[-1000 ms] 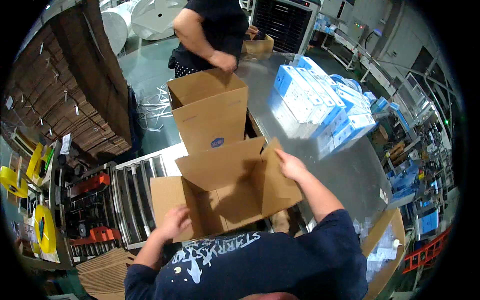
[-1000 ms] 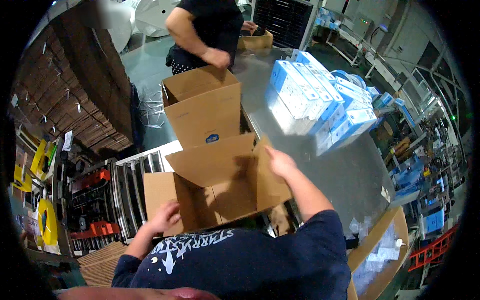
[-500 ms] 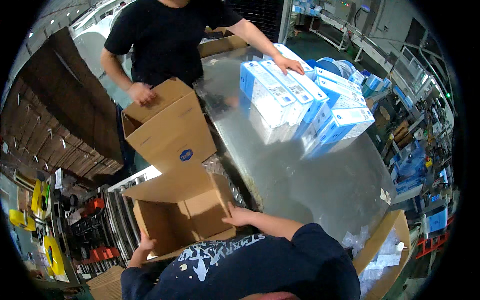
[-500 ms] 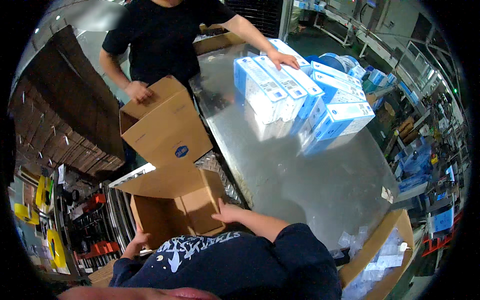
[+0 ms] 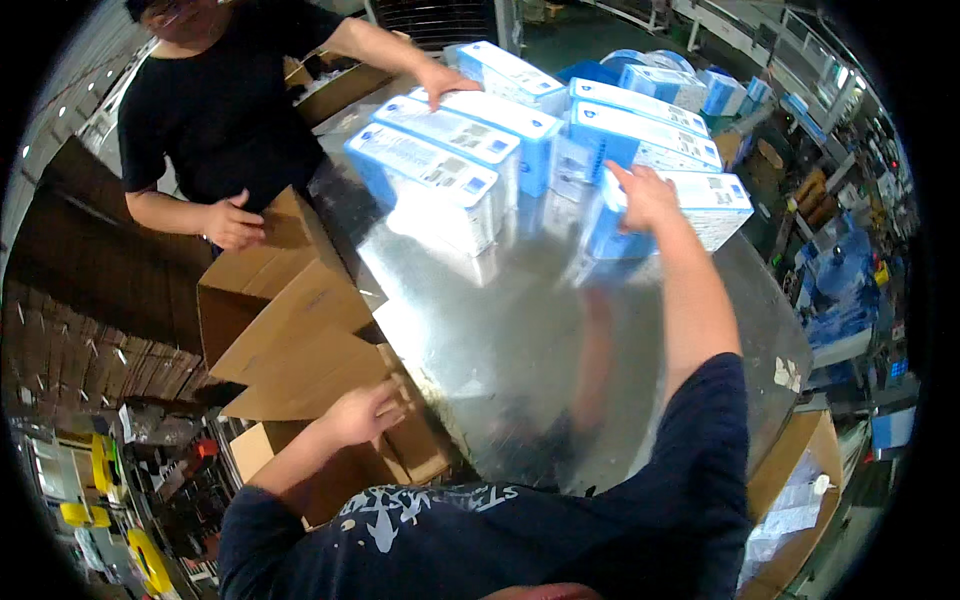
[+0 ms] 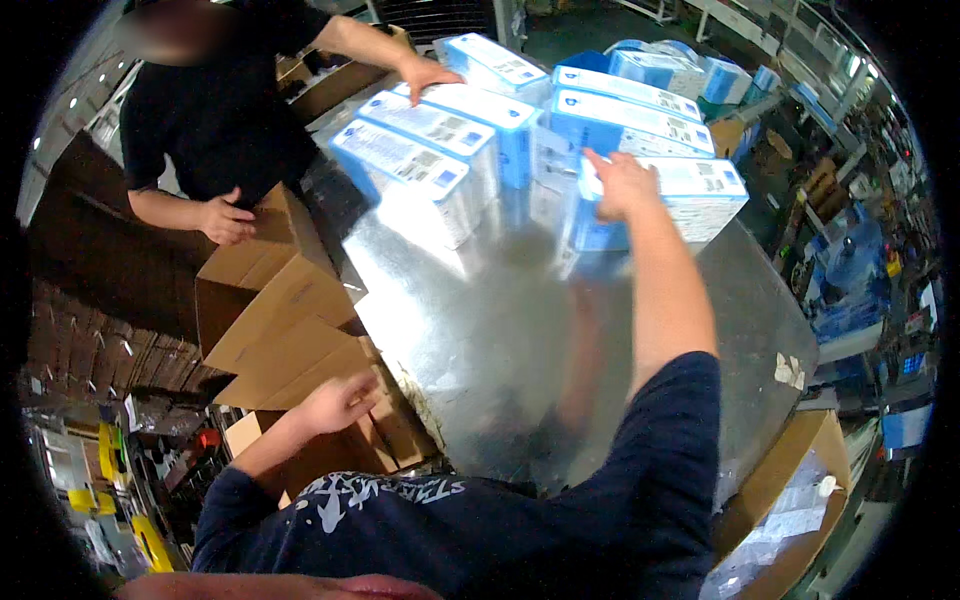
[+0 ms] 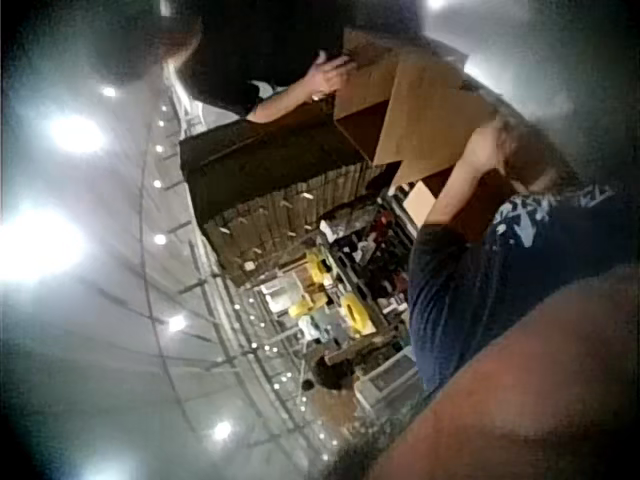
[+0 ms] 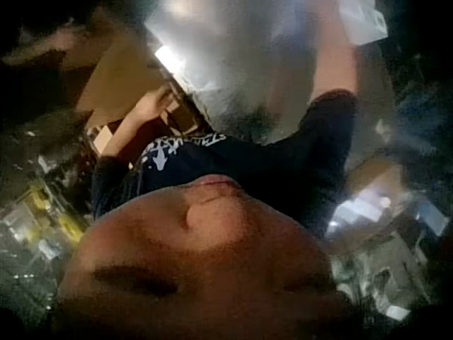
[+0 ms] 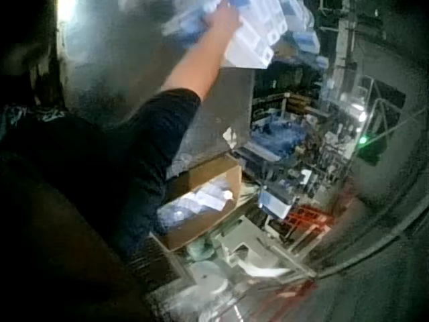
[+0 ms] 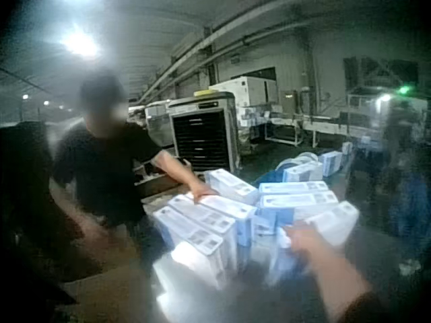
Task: The person places packaged items into cardboard boxes, folds the box flaps, and moves the filled boxes onto a conveyor belt in a warehouse setting.
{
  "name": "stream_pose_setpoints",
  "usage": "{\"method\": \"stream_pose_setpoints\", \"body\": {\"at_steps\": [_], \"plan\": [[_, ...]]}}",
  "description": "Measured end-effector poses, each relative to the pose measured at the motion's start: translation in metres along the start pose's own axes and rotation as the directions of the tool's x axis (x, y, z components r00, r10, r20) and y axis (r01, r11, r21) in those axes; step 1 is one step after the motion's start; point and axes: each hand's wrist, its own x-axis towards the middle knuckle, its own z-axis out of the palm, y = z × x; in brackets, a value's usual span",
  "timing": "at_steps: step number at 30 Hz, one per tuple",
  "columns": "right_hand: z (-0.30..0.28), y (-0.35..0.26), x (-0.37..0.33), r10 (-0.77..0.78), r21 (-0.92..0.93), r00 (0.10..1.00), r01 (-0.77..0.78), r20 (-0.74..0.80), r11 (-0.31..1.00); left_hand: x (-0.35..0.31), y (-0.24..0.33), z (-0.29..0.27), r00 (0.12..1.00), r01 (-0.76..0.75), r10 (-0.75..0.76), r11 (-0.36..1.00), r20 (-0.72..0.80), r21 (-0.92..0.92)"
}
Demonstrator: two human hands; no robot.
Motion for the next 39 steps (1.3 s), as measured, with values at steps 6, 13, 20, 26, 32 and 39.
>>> {"method": "stream_pose_setpoints", "body": {"at_steps": [6, 13, 20, 26, 32, 39], "plan": [[0.007, -0.028, 0.052, -0.010, 0.331, 0.955, 0.113, -0.296, 0.937, 0.147, 0.062, 0.041, 0.950, -0.254, 0.305, 0.879, -0.067, 0.403], [0.027, 0.056, 0.100, 0.316, -0.006, 0.849, -0.352, -0.425, 0.936, 0.157, 0.062, 0.048, 0.942, -0.285, 0.332, 0.861, -0.041, 0.422], [-0.002, -0.005, 0.095, 0.099, 0.181, 0.970, -0.058, -0.222, 0.982, 0.159, 0.058, 0.047, 0.922, -0.302, 0.376, 0.851, -0.096, 0.430], [0.022, 0.024, 0.056, -0.061, 0.210, 0.995, 0.077, -0.084, 0.975, 0.159, 0.052, 0.048, 0.936, -0.283, 0.340, 0.880, -0.090, 0.382], [-0.003, 0.058, 0.036, 0.260, 0.449, 0.923, -0.110, -0.285, 0.887, 0.160, 0.056, 0.048, 0.938, -0.293, 0.340, 0.883, -0.071, 0.366], [0.004, 0.060, 0.089, 0.178, 0.224, 0.967, -0.135, -0.182, 0.965, 0.157, 0.055, 0.048, 0.941, -0.277, 0.330, 0.882, -0.080, 0.382]]}}
